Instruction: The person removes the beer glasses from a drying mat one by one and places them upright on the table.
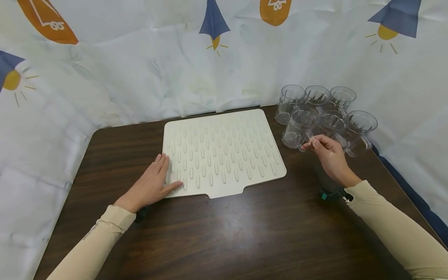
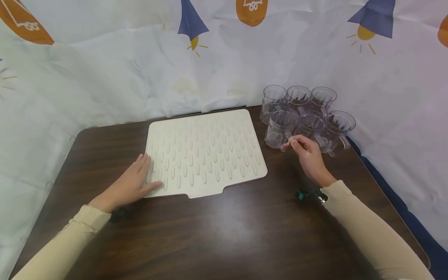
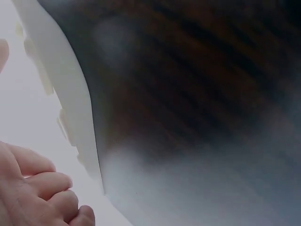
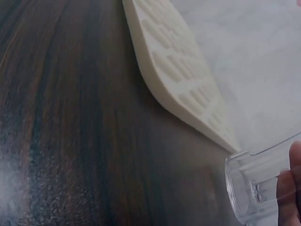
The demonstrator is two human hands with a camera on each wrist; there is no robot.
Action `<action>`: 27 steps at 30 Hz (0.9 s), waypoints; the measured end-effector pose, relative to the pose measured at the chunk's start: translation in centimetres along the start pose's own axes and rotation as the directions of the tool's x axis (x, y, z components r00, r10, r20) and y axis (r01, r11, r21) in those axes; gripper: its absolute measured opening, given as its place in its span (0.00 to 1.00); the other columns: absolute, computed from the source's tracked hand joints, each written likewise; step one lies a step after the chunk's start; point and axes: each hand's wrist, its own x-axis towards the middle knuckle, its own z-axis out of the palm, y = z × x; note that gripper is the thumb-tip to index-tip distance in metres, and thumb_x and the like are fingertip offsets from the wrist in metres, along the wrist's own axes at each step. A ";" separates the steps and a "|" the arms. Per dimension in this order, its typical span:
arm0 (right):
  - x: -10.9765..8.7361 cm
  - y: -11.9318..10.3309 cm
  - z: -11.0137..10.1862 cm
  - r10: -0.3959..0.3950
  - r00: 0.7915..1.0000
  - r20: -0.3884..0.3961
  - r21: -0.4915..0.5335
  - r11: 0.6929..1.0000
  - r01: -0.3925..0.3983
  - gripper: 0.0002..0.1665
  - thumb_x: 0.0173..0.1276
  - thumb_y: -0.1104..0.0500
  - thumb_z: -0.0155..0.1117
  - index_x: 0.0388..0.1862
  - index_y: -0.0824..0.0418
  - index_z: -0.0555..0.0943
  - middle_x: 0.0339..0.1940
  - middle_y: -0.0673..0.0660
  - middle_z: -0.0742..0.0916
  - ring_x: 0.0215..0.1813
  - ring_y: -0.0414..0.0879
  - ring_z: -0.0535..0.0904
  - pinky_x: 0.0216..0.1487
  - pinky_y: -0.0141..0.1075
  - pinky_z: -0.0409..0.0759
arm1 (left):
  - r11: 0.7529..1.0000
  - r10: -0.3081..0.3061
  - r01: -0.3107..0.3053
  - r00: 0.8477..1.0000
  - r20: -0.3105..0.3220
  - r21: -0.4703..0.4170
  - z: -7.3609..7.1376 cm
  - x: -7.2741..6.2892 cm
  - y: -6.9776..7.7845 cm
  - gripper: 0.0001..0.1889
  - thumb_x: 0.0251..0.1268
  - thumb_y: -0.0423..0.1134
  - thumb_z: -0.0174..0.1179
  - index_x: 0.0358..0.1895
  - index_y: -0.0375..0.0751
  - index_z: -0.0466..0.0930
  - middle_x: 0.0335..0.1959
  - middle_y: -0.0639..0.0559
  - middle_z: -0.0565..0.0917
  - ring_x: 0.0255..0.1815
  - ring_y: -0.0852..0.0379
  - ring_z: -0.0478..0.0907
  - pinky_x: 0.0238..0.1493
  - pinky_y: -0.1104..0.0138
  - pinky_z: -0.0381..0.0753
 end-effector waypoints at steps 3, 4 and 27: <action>-0.1 0.1 -0.1 0.001 1.000 -0.006 -0.034 0.999 -0.001 0.16 0.83 0.63 0.52 0.46 0.79 0.76 0.41 0.48 0.92 0.48 0.40 0.89 0.60 0.27 0.83 | 1.000 -0.003 0.003 1.000 0.017 -0.007 0.2 -0.1 -0.1 0.56 0.73 0.64 0.57 0.80 0.20 0.43 0.84 0.24 0.45 0.86 0.27 0.43 0.83 0.37 0.52; -0.1 0.2 -0.1 0.001 1.000 -0.008 -0.037 0.999 -0.002 0.16 0.83 0.63 0.52 0.46 0.79 0.76 0.41 0.48 0.92 0.47 0.40 0.89 0.59 0.27 0.83 | 1.000 -0.004 0.004 1.000 0.021 -0.010 0.2 -0.1 -0.2 0.56 0.73 0.65 0.57 0.80 0.20 0.43 0.84 0.24 0.45 0.86 0.28 0.43 0.83 0.37 0.52; -0.7 -0.1 0.1 0.025 0.996 -0.086 -0.195 0.980 -0.041 0.16 0.84 0.60 0.52 0.47 0.75 0.80 0.40 0.41 0.91 0.47 0.33 0.87 0.56 0.20 0.81 | 0.998 0.003 0.004 0.994 0.106 -0.068 0.3 -0.3 -0.5 0.56 0.74 0.68 0.54 0.82 0.24 0.41 0.85 0.26 0.42 0.86 0.29 0.41 0.82 0.36 0.52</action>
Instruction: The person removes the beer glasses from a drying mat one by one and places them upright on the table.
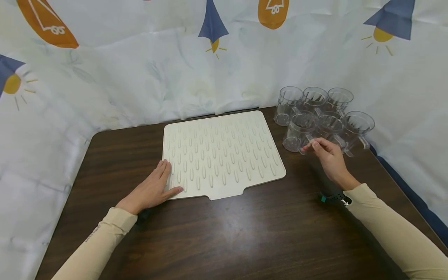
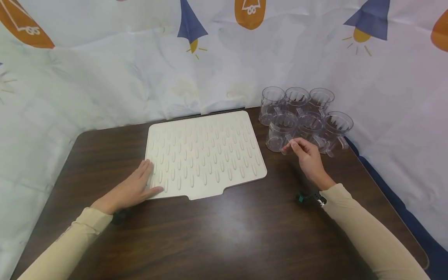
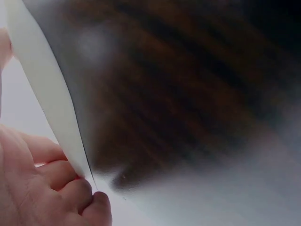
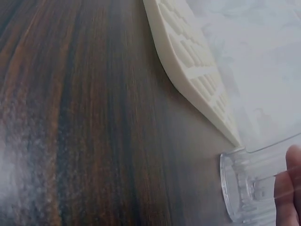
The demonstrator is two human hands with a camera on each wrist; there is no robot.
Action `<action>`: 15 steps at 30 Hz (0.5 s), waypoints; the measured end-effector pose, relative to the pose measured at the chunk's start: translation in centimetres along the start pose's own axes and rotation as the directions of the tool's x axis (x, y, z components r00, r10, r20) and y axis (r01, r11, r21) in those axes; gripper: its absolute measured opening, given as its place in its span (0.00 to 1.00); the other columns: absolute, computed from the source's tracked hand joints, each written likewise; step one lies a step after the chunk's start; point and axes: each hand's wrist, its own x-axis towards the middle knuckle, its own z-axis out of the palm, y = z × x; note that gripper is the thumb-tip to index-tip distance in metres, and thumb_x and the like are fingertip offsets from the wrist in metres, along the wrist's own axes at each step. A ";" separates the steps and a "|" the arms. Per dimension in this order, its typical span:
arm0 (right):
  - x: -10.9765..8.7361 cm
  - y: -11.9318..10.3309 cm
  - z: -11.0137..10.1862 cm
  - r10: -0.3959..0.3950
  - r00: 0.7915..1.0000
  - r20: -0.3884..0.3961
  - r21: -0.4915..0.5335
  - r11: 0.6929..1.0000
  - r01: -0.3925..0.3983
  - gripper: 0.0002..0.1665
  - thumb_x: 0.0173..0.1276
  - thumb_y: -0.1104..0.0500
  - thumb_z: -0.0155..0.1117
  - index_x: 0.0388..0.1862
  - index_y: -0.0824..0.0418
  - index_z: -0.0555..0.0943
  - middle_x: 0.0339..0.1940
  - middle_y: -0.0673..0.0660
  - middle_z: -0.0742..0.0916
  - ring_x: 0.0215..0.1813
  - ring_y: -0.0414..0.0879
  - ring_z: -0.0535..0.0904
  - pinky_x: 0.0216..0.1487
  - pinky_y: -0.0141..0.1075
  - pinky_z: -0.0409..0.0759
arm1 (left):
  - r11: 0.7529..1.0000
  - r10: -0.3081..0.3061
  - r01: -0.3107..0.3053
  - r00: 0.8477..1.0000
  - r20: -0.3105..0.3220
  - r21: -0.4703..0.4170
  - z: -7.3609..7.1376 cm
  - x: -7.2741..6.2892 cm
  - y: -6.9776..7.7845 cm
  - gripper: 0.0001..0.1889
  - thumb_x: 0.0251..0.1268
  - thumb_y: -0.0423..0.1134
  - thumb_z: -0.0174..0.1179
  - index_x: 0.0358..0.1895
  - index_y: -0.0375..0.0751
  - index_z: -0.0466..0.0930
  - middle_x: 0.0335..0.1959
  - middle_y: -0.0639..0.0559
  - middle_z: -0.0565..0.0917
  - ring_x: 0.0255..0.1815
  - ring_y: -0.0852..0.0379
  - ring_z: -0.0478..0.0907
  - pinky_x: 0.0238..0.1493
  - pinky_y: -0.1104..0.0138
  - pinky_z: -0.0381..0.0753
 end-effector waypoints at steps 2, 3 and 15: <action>-0.1 0.0 0.1 0.006 1.000 -0.010 -0.097 0.995 -0.007 0.19 0.84 0.59 0.51 0.49 0.75 0.80 0.41 0.38 0.90 0.48 0.30 0.86 0.56 0.18 0.79 | 1.000 -0.008 0.008 1.000 0.008 -0.001 0.1 0.0 -0.1 0.57 0.73 0.69 0.54 0.82 0.24 0.41 0.85 0.27 0.42 0.87 0.29 0.41 0.82 0.36 0.52; -0.2 0.0 0.1 0.007 1.000 -0.014 -0.134 0.991 -0.009 0.19 0.84 0.58 0.51 0.51 0.76 0.80 0.41 0.36 0.89 0.48 0.29 0.85 0.56 0.18 0.79 | 1.000 -0.013 0.013 1.000 0.012 0.000 0.2 0.0 -0.2 0.57 0.73 0.69 0.54 0.82 0.24 0.41 0.85 0.27 0.41 0.87 0.30 0.41 0.83 0.37 0.52; -0.8 -1.3 0.1 -0.054 0.989 -0.139 -0.519 0.855 -0.026 0.18 0.79 0.53 0.62 0.60 0.61 0.85 0.50 0.45 0.90 0.46 0.16 0.79 0.48 0.10 0.74 | 1.000 0.004 -0.004 1.000 -0.009 -0.009 0.1 -0.4 -0.4 0.56 0.73 0.67 0.55 0.81 0.22 0.43 0.84 0.25 0.43 0.86 0.29 0.42 0.82 0.36 0.53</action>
